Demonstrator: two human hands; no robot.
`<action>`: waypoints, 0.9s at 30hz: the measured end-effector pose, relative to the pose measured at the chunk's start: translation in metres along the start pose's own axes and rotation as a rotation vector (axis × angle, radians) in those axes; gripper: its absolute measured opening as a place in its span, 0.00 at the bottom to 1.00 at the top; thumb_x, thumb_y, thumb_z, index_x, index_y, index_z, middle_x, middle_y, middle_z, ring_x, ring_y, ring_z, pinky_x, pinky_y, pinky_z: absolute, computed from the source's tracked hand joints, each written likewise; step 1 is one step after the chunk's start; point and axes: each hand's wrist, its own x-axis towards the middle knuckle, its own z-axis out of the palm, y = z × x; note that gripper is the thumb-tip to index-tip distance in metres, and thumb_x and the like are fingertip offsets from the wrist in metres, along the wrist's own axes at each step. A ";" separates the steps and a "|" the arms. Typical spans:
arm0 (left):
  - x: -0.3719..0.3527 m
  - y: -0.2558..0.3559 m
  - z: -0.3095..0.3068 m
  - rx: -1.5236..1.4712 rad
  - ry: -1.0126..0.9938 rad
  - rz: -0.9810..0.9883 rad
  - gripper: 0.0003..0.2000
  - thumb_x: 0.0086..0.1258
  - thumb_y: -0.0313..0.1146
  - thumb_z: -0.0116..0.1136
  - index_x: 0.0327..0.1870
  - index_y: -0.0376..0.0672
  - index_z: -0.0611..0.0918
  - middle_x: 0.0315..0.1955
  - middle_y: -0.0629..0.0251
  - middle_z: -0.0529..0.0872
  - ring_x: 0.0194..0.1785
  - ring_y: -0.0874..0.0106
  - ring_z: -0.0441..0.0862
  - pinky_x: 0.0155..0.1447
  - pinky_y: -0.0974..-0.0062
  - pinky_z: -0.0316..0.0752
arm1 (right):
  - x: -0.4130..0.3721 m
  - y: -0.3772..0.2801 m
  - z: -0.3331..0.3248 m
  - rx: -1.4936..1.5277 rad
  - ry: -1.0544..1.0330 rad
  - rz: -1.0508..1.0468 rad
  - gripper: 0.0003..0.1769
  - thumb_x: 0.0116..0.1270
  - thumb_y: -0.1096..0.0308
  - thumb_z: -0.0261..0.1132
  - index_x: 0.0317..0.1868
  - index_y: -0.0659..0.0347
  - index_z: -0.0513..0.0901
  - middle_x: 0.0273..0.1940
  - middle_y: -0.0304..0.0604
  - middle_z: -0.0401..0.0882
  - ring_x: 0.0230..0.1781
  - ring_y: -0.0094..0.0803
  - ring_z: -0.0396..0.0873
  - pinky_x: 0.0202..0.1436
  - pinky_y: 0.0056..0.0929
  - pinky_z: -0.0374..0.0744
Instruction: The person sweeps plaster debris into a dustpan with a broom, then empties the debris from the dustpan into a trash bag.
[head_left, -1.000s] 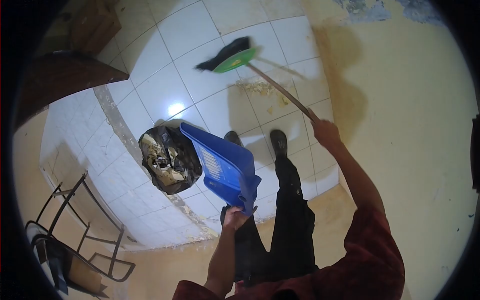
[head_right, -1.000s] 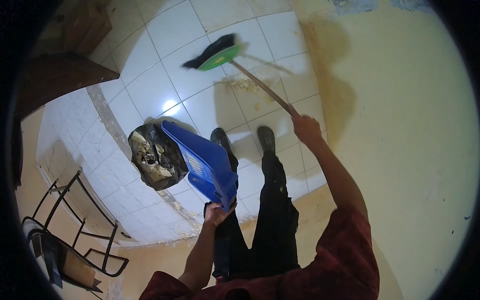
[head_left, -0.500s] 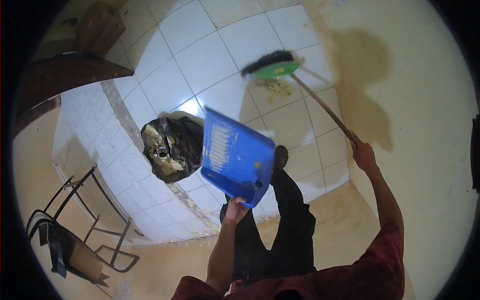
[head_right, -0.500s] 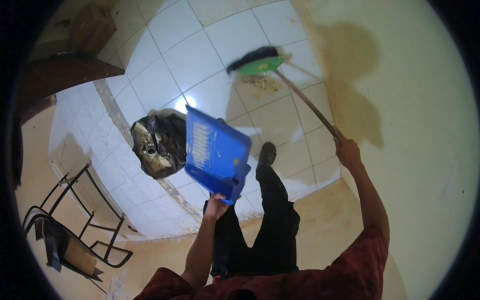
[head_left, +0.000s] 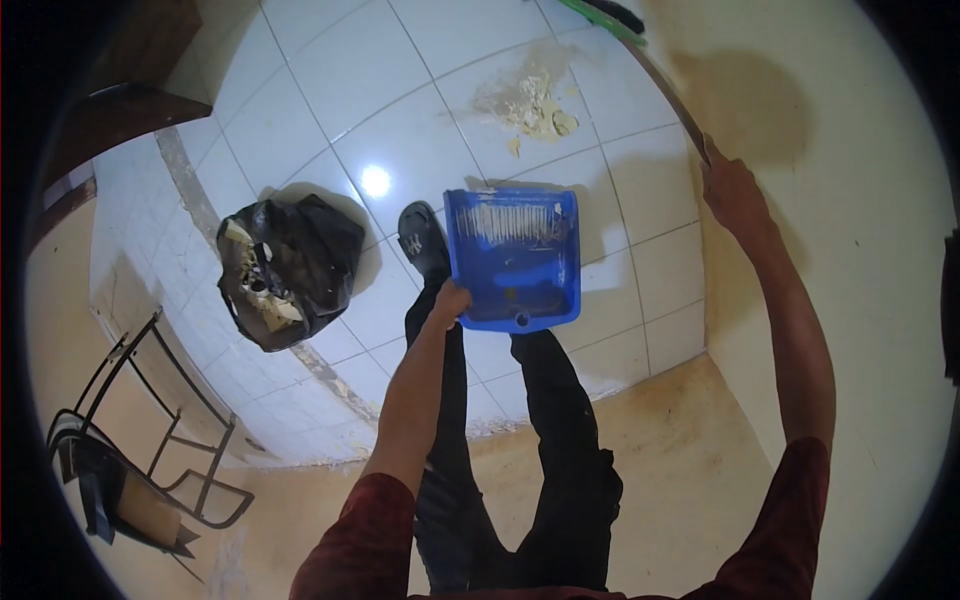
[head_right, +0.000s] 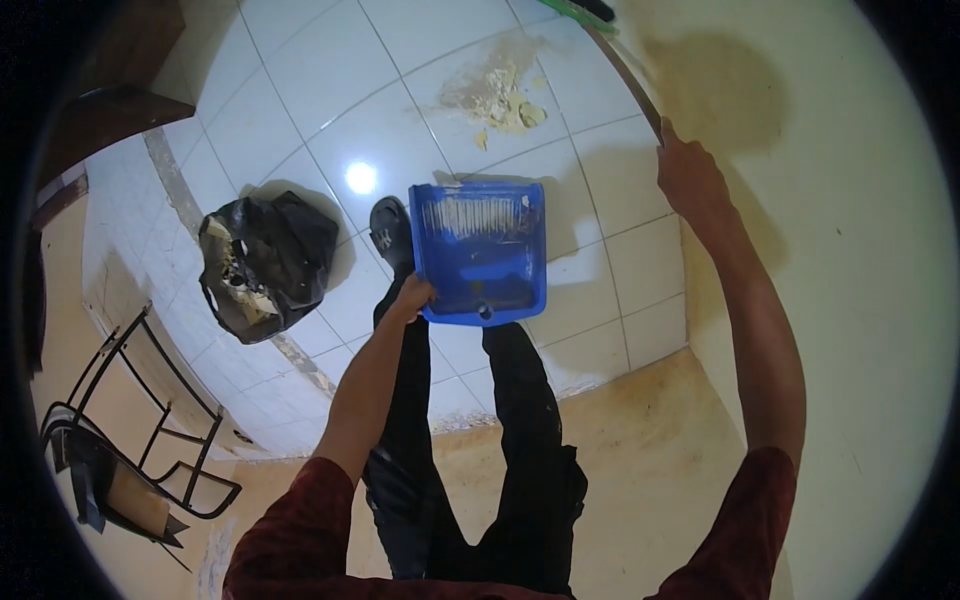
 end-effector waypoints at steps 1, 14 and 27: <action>0.015 -0.004 0.004 -0.001 -0.003 -0.009 0.16 0.51 0.25 0.48 0.42 0.35 0.79 0.23 0.62 0.79 0.24 0.70 0.76 0.24 0.71 0.67 | -0.002 -0.004 0.005 -0.036 0.025 -0.052 0.26 0.69 0.63 0.50 0.65 0.60 0.62 0.34 0.63 0.77 0.38 0.58 0.78 0.42 0.52 0.77; 0.121 0.003 0.033 0.107 0.003 -0.022 0.13 0.50 0.29 0.50 0.34 0.31 0.81 0.27 0.49 0.84 0.34 0.60 0.83 0.37 0.66 0.75 | -0.139 -0.009 0.052 0.125 -0.394 -0.193 0.25 0.69 0.62 0.51 0.65 0.58 0.64 0.23 0.66 0.74 0.25 0.59 0.75 0.31 0.51 0.76; 0.104 -0.016 0.029 -0.056 -0.034 0.174 0.12 0.54 0.27 0.49 0.37 0.32 0.80 0.22 0.58 0.80 0.24 0.68 0.76 0.28 0.69 0.67 | -0.259 0.020 -0.004 0.302 -0.535 -0.078 0.30 0.62 0.74 0.59 0.65 0.61 0.64 0.20 0.53 0.75 0.19 0.51 0.76 0.23 0.39 0.73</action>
